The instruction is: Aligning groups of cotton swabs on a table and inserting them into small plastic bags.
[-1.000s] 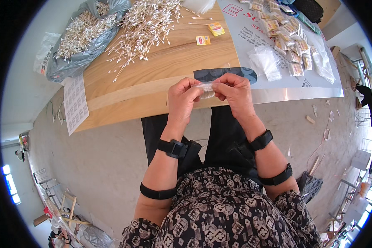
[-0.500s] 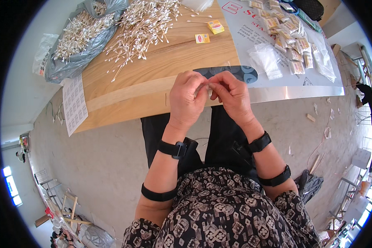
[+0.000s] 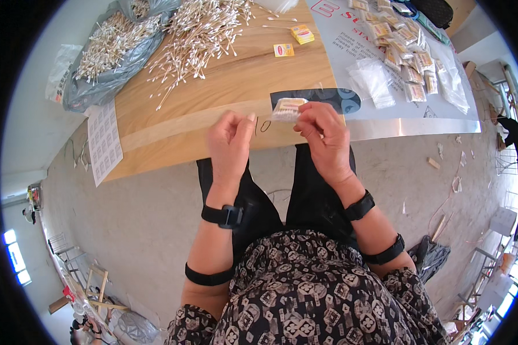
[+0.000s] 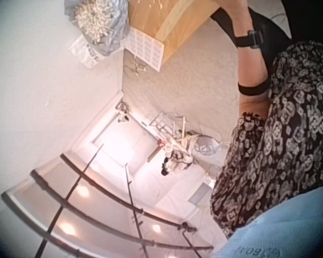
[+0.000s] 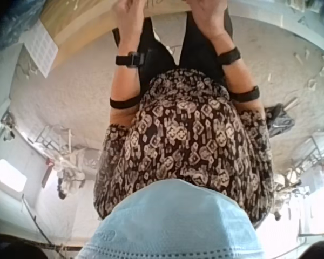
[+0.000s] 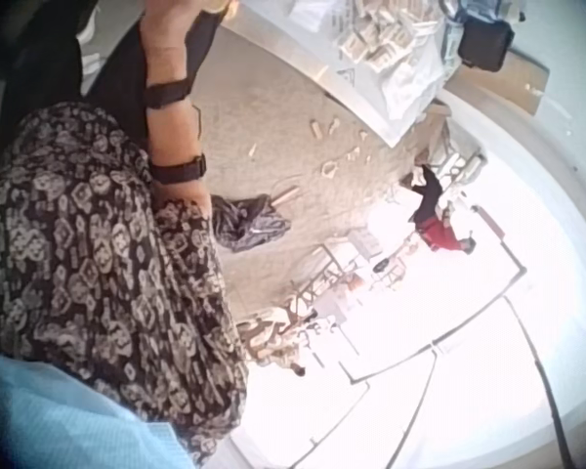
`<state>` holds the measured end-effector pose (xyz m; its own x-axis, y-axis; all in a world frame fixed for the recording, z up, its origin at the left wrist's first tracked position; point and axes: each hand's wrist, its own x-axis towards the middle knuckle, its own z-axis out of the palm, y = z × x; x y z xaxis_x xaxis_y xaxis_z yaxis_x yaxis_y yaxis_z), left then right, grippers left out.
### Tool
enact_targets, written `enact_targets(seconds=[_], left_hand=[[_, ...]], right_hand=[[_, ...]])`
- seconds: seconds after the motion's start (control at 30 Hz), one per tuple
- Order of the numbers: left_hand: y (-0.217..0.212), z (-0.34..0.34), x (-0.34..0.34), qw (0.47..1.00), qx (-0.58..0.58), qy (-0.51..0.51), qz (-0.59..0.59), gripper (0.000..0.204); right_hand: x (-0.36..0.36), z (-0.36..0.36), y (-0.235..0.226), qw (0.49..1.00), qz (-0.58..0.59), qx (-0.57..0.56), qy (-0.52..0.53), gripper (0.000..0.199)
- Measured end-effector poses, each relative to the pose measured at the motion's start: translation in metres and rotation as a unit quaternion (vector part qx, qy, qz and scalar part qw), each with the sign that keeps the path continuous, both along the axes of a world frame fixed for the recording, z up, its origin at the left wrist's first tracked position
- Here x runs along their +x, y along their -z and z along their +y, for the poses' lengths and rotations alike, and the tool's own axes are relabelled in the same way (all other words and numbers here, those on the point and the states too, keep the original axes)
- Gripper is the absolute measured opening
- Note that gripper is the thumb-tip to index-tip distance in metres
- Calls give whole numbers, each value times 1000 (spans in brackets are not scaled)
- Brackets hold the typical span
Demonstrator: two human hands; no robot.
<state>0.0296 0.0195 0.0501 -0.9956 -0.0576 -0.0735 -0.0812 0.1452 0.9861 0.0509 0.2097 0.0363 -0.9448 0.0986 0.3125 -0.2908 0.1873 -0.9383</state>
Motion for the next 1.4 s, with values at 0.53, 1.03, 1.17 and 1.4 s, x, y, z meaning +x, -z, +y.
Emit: enact_targets(seconds=[0.53,1.03,1.17,1.4], left_hand=[[27,35,39,904,300,-47,-299,9],[20,28,38,889,320,40,-325,11],[19,13,39,906,291,50,-305,11],[-12,0,34,956,248,138,-69,50]], right_hand=[[27,-4,13,845,-451,-287,-25,16],[26,-1,18,771,-455,-444,-38,13],[27,6,20,813,-411,-405,-84,11],[32,9,3,896,-242,-337,-157,8]])
